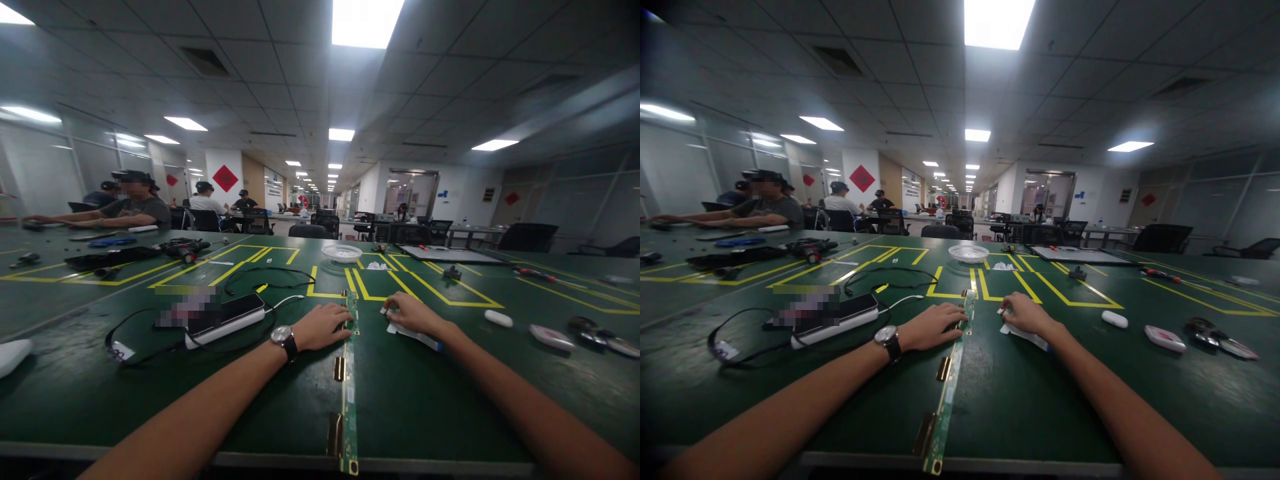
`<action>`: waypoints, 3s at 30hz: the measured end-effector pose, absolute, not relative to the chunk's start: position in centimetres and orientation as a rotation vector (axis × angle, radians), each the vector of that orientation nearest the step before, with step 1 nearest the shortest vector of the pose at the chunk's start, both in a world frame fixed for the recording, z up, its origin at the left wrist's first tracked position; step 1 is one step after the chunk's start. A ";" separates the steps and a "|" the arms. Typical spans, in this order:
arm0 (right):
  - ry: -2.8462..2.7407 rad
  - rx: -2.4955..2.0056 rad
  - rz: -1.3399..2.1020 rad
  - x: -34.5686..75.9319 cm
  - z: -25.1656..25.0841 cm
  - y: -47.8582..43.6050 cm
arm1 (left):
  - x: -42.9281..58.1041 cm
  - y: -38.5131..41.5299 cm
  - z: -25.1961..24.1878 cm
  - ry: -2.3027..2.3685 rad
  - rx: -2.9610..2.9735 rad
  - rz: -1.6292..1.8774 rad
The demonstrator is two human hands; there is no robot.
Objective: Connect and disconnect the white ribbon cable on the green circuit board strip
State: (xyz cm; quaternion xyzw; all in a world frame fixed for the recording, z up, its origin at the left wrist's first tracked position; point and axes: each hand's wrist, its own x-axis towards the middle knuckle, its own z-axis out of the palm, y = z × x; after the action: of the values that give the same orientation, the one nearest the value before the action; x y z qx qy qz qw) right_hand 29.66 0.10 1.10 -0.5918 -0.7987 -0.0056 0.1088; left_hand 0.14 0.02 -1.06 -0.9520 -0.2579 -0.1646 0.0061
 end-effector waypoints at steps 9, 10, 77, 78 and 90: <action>-2.349 -1.643 0.035 28.0 0.5 -0.1 | 0.1 -0.2 -1.0 -0.843 -2.998 -0.479; -2.364 -1.608 0.050 27.5 0.5 -0.3 | 0.1 -0.2 -1.0 -0.846 -2.995 -0.479; -1.971 -2.223 -0.426 32.7 0.0 1.8 | 0.4 -0.7 -0.1 -0.833 -2.836 -0.707; -1.940 -2.240 -0.429 32.8 0.0 1.7 | 0.4 -0.7 -0.2 -0.819 -2.843 -0.677; -1.862 -2.285 -0.426 34.1 -1.2 2.0 | 0.8 -1.1 -0.8 -0.786 -2.878 -0.530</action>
State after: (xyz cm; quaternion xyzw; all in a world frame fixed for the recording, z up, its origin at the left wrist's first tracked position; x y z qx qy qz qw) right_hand 34.11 2.03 -1.20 -0.7647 -0.6231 -0.1426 0.0816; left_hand 0.78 -1.08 -0.77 -0.9483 -0.2589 -0.1746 0.0559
